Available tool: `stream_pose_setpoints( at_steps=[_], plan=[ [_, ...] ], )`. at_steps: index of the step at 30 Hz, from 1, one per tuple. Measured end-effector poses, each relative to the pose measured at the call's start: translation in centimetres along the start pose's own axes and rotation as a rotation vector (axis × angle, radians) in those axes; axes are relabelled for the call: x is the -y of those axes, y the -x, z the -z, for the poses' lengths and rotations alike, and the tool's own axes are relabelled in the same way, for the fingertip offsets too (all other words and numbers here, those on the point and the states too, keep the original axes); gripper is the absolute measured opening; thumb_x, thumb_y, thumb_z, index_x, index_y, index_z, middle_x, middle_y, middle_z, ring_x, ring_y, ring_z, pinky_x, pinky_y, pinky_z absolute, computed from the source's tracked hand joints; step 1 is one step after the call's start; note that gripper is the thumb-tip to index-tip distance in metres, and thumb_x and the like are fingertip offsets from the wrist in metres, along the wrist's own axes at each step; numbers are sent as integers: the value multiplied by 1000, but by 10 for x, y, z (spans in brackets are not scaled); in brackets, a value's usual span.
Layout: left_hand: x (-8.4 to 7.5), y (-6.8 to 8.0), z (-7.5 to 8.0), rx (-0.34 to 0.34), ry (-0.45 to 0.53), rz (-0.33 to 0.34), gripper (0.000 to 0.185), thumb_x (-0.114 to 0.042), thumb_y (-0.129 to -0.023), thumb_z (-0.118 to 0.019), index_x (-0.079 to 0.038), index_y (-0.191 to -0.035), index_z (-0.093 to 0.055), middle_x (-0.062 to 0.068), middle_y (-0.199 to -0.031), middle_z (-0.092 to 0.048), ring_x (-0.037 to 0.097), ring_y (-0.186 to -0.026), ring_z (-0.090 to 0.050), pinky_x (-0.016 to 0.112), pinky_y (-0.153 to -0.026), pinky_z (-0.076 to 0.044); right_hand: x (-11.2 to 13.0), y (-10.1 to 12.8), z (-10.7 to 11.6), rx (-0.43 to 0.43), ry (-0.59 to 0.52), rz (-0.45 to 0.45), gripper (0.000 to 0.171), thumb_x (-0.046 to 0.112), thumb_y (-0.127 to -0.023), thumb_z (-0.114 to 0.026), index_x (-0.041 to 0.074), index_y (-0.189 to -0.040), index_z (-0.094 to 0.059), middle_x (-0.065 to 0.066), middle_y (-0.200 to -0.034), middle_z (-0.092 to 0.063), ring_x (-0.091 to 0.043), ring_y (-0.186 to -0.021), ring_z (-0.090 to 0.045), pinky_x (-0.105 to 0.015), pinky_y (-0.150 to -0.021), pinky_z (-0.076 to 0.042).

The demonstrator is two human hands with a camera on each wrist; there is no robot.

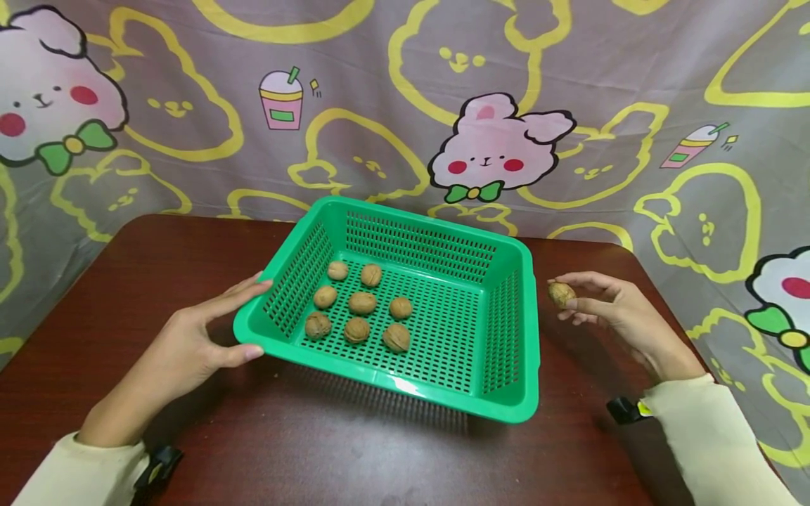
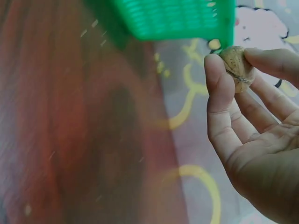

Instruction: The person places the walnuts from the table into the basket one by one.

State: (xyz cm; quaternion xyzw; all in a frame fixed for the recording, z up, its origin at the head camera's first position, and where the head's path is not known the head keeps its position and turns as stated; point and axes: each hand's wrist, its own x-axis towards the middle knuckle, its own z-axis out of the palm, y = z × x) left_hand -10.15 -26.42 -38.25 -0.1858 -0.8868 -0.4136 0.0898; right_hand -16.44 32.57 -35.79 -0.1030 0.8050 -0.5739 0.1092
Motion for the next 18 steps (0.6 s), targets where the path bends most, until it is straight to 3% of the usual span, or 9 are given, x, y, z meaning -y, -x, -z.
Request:
stream_pose_setpoints(
  at_steps=[3,7,12,18],
  plan=[
    [0,0,0,2,0,0,87,-13,-72,-96,-25,-151,-59,-5,-161,-51,-22,-138,-36,-2,-105,-26,11,-1,-2,-7,-103,3,35,2,-103,-63,8,-138,-64,6,-124,-75,-18,-91,-78,-27,-75,-60],
    [0,-1,-1,0,-4,-3,87,-14,-72,-96,-25,-150,-59,1,-161,-52,-22,-138,-36,-2,-105,-27,27,-6,-7,0,-206,15,35,-2,-103,-59,9,-135,-66,4,-126,-73,-19,-92,-78,-27,-74,-60],
    [0,-1,0,4,-1,15,87,-14,-73,-96,-27,-150,-59,-4,-161,-51,-22,-138,-36,-1,-103,-26,51,-20,-17,71,-357,46,35,-6,-103,-55,6,-134,-66,-2,-126,-74,-23,-93,-78,-26,-74,-61],
    [1,-1,0,3,19,18,87,-11,-73,-95,-26,-150,-59,-13,-161,-50,-21,-140,-36,-1,-104,-26,84,-44,-39,166,-447,7,35,-5,-104,-54,8,-134,-67,-5,-126,-70,-23,-94,-79,-27,-76,-61]
  ],
)
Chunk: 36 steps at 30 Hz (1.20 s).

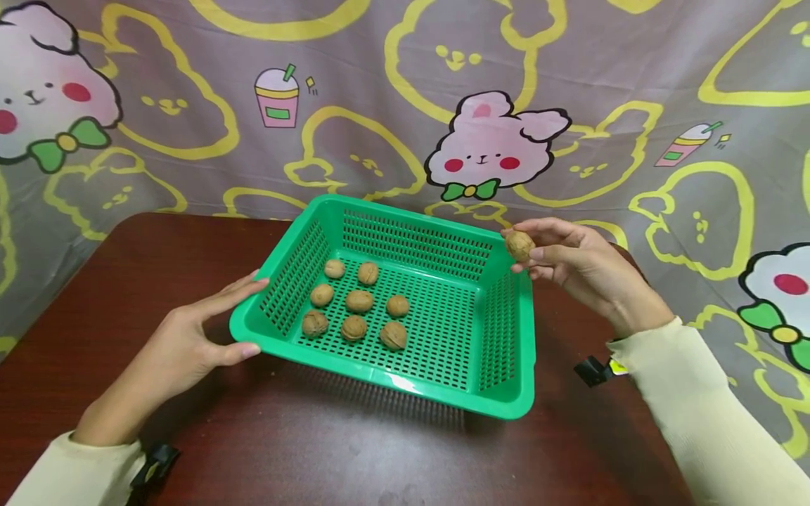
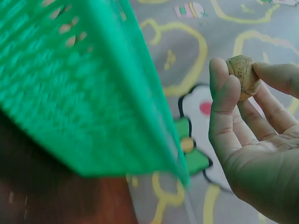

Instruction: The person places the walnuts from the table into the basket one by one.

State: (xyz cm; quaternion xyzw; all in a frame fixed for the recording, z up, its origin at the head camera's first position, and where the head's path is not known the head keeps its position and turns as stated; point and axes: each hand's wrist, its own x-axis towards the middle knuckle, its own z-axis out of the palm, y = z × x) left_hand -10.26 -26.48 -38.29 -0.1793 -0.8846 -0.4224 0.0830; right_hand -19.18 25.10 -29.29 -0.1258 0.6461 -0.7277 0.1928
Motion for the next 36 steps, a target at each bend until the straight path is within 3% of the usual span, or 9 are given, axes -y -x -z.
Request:
stream_pose_setpoints(
  at_steps=[6,13,22,30,36],
  plan=[
    [0,0,0,-6,-3,-13,87,-10,-72,-95,-25,-150,-60,-16,-160,-50,-22,-139,-36,-2,-103,-27,10,-35,-31,57,-58,-2,33,-5,-104,-52,10,-127,-71,-8,-120,-68,-24,-91,-79,-27,-74,-60],
    [1,-1,-2,1,-14,-6,87,-13,-73,-95,-26,-150,-59,-18,-160,-49,-24,-137,-35,-2,-102,-27,4,-73,-60,13,-78,-54,32,-4,-104,-52,15,-119,-73,-3,-117,-73,-23,-92,-79,-28,-74,-56],
    [2,-1,-1,-11,-17,-27,87,-11,-71,-96,-25,-149,-60,-29,-156,-47,-24,-137,-35,-3,-102,-27,-7,-111,-100,-34,-79,-179,28,-1,-103,-58,10,-126,-68,-7,-121,-70,-25,-92,-78,-29,-72,-56],
    [4,-1,0,-7,-29,-19,87,-13,-71,-96,-27,-149,-60,-26,-156,-48,-25,-136,-35,-3,-101,-27,-29,-124,-116,-180,-72,-347,40,1,-103,-60,6,-143,-60,-8,-119,-65,-24,-84,-77,-26,-66,-54],
    [4,-1,1,-9,-42,-16,88,-14,-71,-97,-27,-150,-60,-27,-156,-47,-26,-136,-34,-3,-101,-26,-42,-124,-118,-225,19,-446,44,0,-103,-60,8,-146,-58,-6,-116,-64,-22,-85,-75,-23,-65,-54]
  ],
)
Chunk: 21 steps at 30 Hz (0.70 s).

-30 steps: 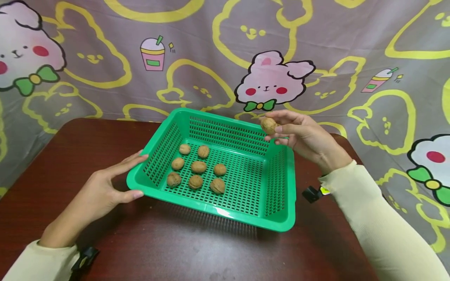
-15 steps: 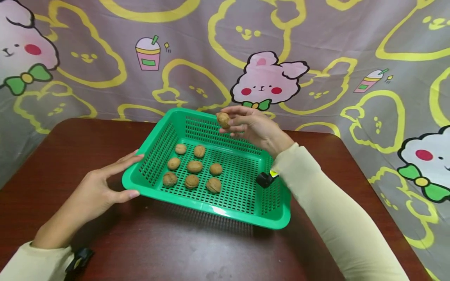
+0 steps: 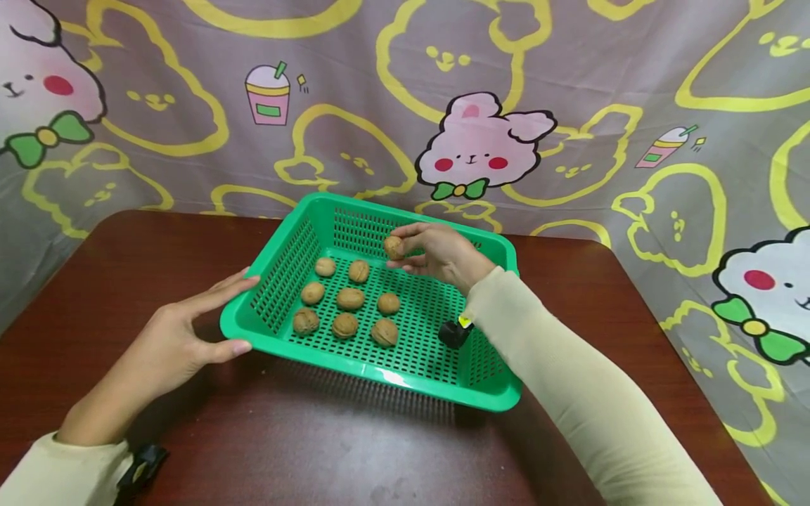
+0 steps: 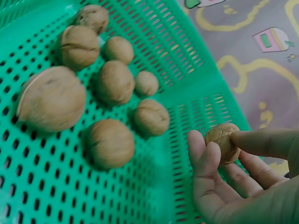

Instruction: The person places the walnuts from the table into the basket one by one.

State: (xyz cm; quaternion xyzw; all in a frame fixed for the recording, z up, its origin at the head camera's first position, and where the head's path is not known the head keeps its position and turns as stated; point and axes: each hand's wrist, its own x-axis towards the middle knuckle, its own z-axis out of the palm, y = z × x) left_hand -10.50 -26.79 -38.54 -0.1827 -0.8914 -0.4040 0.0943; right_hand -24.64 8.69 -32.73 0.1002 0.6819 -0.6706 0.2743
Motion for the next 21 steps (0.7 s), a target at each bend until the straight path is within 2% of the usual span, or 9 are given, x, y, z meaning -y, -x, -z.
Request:
stream_pose_setpoints(
  at_steps=[4,7,12,15,21],
  plan=[
    [-1,0,0,1,0,0,88,-14,-71,-97,-27,-150,-60,-27,-156,-47,-26,-136,-34,-4,-101,-26,-6,-2,-1,-33,50,-36,42,-1,-102,-60,8,-143,-61,-6,-114,-65,-25,-90,-75,-24,-64,-54],
    [-1,-1,1,0,-3,1,88,-15,-71,-97,-28,-150,-60,-24,-158,-48,-26,-136,-33,-4,-101,-26,-10,-5,-1,-56,85,-46,42,-3,-101,-60,8,-142,-62,-6,-115,-66,-26,-90,-74,-25,-65,-54],
    [-1,0,1,4,-15,12,88,-16,-72,-96,-28,-150,-59,-7,-161,-50,-27,-135,-32,-4,-101,-25,-15,-9,-1,-74,182,-52,41,-5,-99,-61,7,-137,-66,-8,-122,-66,-26,-85,-76,-34,-78,-57],
    [-1,0,1,10,-17,20,88,-17,-72,-96,-29,-151,-59,-2,-161,-51,-27,-134,-32,-4,-100,-25,-18,-8,-3,-74,267,-64,43,-8,-96,-62,8,-135,-68,-7,-125,-64,-27,-87,-76,-39,-85,-57],
    [0,1,0,4,-11,11,88,-16,-72,-97,-28,-151,-59,-14,-160,-49,-27,-135,-32,-4,-100,-26,-22,-9,-6,-85,407,-40,38,-7,-96,-60,8,-130,-70,-10,-124,-62,-30,-93,-78,-37,-78,-57]
  ],
)
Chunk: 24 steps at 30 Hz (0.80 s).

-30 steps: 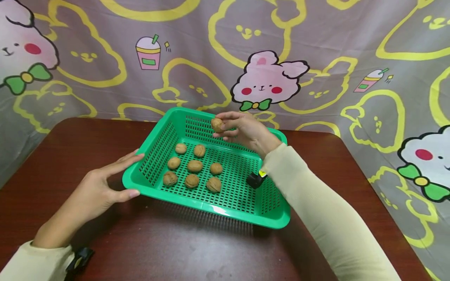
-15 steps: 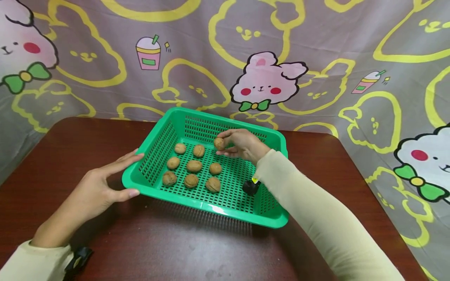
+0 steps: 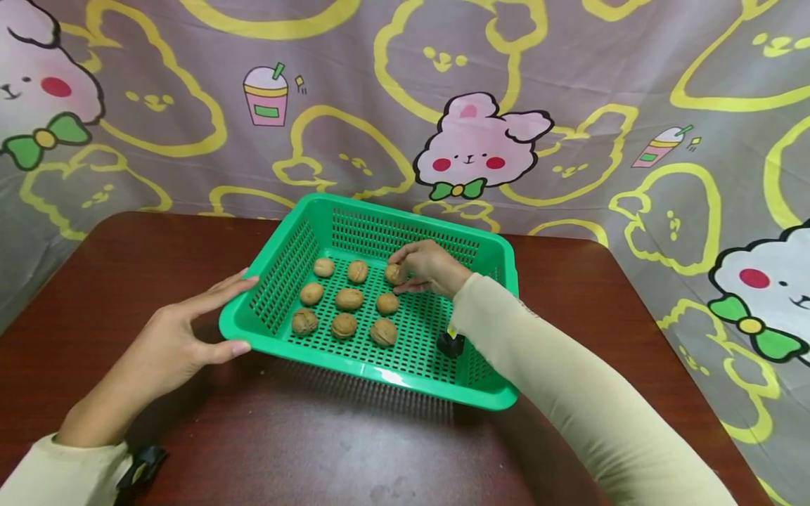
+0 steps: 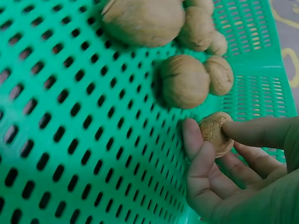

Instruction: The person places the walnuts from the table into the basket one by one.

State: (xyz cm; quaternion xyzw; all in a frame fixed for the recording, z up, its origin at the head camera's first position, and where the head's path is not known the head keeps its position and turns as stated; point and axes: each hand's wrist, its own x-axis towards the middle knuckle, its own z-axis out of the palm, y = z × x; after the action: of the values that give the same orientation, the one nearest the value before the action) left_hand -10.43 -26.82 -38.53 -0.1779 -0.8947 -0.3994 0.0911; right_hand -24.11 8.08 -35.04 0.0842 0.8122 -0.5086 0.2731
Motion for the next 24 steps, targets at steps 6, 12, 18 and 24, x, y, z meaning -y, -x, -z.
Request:
stream_pose_setpoints(
  at_steps=[6,12,18,24],
  plan=[
    [-1,0,0,-5,10,-4,87,-15,-71,-97,-27,-150,-60,-19,-159,-49,-27,-135,-33,-4,-101,-26,0,2,-2,3,42,44,36,-6,-98,-59,5,-131,-68,-12,-131,-60,-33,-95,-77,-35,-72,-54],
    [-2,0,0,-8,19,-7,87,-14,-71,-96,-27,-149,-60,-23,-157,-49,-26,-135,-35,-4,-101,-26,0,2,-4,10,64,66,36,-7,-97,-60,4,-130,-68,-11,-120,-62,-32,-92,-76,-34,-70,-53],
    [-2,1,0,0,23,3,87,-15,-72,-96,-28,-150,-59,-18,-159,-49,-26,-135,-35,-3,-101,-27,1,5,-3,13,88,78,39,-7,-97,-60,5,-134,-67,-12,-130,-60,-33,-94,-75,-36,-74,-54],
    [-3,0,0,8,17,1,88,-15,-73,-95,-28,-151,-58,-2,-161,-51,-25,-136,-34,-3,-102,-26,7,13,6,10,68,77,38,-5,-98,-61,3,-135,-65,-14,-140,-60,-38,-101,-74,-47,-93,-57]
  ],
)
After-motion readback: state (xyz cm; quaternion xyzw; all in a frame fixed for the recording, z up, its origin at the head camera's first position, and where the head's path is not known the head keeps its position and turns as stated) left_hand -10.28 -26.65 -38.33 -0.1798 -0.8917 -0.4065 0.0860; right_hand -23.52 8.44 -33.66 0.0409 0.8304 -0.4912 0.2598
